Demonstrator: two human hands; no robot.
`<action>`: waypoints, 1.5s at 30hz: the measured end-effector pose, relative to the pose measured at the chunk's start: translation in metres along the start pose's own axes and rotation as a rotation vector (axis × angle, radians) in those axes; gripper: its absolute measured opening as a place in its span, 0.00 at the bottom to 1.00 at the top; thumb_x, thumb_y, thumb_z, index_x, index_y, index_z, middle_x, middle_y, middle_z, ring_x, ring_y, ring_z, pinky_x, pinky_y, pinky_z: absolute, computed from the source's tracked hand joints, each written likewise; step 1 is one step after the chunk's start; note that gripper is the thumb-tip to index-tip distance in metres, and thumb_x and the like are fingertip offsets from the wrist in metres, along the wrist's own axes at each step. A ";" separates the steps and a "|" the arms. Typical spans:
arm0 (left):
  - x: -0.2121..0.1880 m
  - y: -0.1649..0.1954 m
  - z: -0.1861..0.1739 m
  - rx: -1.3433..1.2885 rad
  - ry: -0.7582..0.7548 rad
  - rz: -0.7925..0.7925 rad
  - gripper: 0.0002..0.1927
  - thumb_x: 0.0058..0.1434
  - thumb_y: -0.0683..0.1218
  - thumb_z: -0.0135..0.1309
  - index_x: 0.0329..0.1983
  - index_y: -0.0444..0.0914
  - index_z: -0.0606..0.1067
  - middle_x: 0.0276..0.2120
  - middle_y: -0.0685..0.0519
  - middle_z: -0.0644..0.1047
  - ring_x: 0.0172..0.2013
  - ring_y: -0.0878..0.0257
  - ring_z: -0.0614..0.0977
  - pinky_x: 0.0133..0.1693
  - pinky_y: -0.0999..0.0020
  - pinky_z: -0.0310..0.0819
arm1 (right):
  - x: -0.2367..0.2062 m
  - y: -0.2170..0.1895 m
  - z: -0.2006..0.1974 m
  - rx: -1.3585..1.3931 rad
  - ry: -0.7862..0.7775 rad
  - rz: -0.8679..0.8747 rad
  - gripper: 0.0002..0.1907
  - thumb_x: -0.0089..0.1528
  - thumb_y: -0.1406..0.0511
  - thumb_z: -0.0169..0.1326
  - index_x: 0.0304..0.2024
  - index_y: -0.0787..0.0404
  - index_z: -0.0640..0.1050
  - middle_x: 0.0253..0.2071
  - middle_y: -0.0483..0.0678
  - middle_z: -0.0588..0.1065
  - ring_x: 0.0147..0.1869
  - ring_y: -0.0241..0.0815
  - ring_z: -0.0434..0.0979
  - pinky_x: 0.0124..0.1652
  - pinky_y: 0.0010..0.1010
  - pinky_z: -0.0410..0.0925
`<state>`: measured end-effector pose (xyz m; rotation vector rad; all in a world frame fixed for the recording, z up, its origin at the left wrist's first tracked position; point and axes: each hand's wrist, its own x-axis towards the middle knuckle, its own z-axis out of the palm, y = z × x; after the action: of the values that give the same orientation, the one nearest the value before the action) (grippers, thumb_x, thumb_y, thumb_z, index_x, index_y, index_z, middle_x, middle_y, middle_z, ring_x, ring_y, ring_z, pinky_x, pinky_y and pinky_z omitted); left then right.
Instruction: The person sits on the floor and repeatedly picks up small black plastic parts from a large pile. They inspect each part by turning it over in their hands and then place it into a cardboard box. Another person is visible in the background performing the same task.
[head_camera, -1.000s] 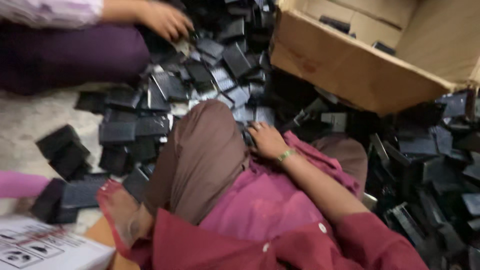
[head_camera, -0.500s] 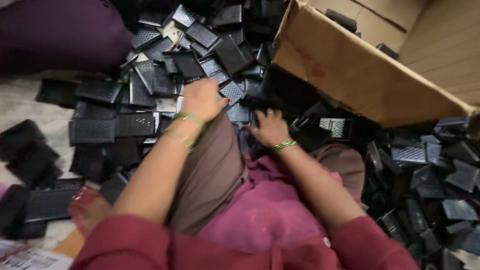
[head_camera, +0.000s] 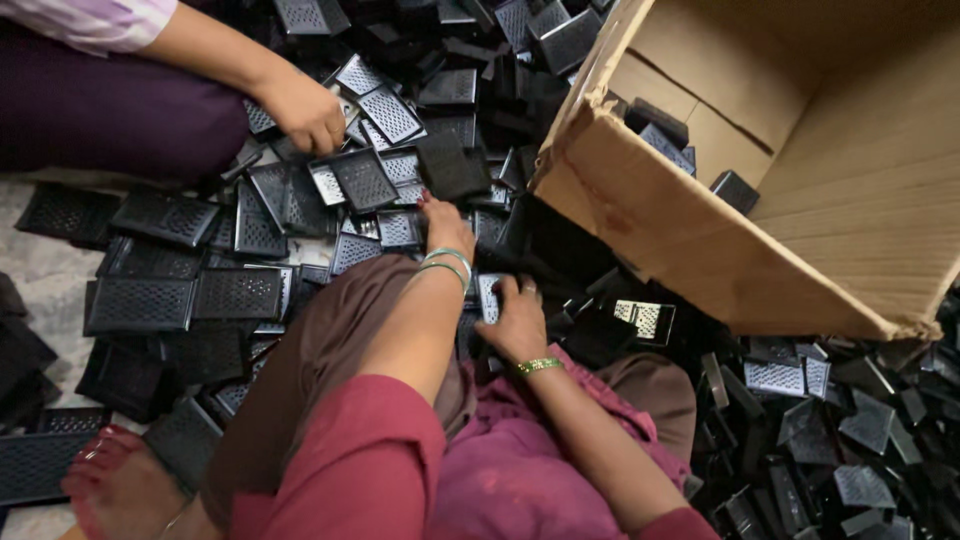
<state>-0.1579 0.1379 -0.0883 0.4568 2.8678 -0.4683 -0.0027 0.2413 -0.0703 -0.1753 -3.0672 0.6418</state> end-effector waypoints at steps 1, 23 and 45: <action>-0.001 -0.002 -0.001 0.020 -0.028 0.059 0.25 0.71 0.53 0.40 0.65 0.35 0.72 0.66 0.34 0.65 0.67 0.28 0.61 0.62 0.25 0.43 | 0.000 0.003 0.000 0.063 0.010 0.003 0.38 0.42 0.60 0.70 0.54 0.60 0.72 0.57 0.66 0.69 0.57 0.66 0.72 0.55 0.49 0.69; -0.186 -0.069 -0.058 -2.265 0.008 0.039 0.14 0.67 0.47 0.51 0.53 0.36 0.72 0.41 0.53 0.77 0.43 0.64 0.77 0.46 0.66 0.73 | -0.026 -0.040 -0.101 2.174 -0.461 0.202 0.23 0.72 0.54 0.52 0.60 0.65 0.75 0.55 0.53 0.79 0.58 0.47 0.79 0.58 0.39 0.68; -0.262 -0.060 -0.112 -1.370 0.452 0.270 0.45 0.50 0.50 0.69 0.67 0.31 0.63 0.55 0.39 0.74 0.57 0.48 0.76 0.58 0.58 0.71 | -0.056 -0.080 -0.140 1.990 -0.206 0.047 0.27 0.69 0.53 0.51 0.65 0.60 0.69 0.58 0.50 0.74 0.60 0.46 0.75 0.61 0.41 0.70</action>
<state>0.0506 0.0511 0.0957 0.6463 2.5955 1.6853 0.0482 0.2183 0.0913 -0.0983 -1.1460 3.0116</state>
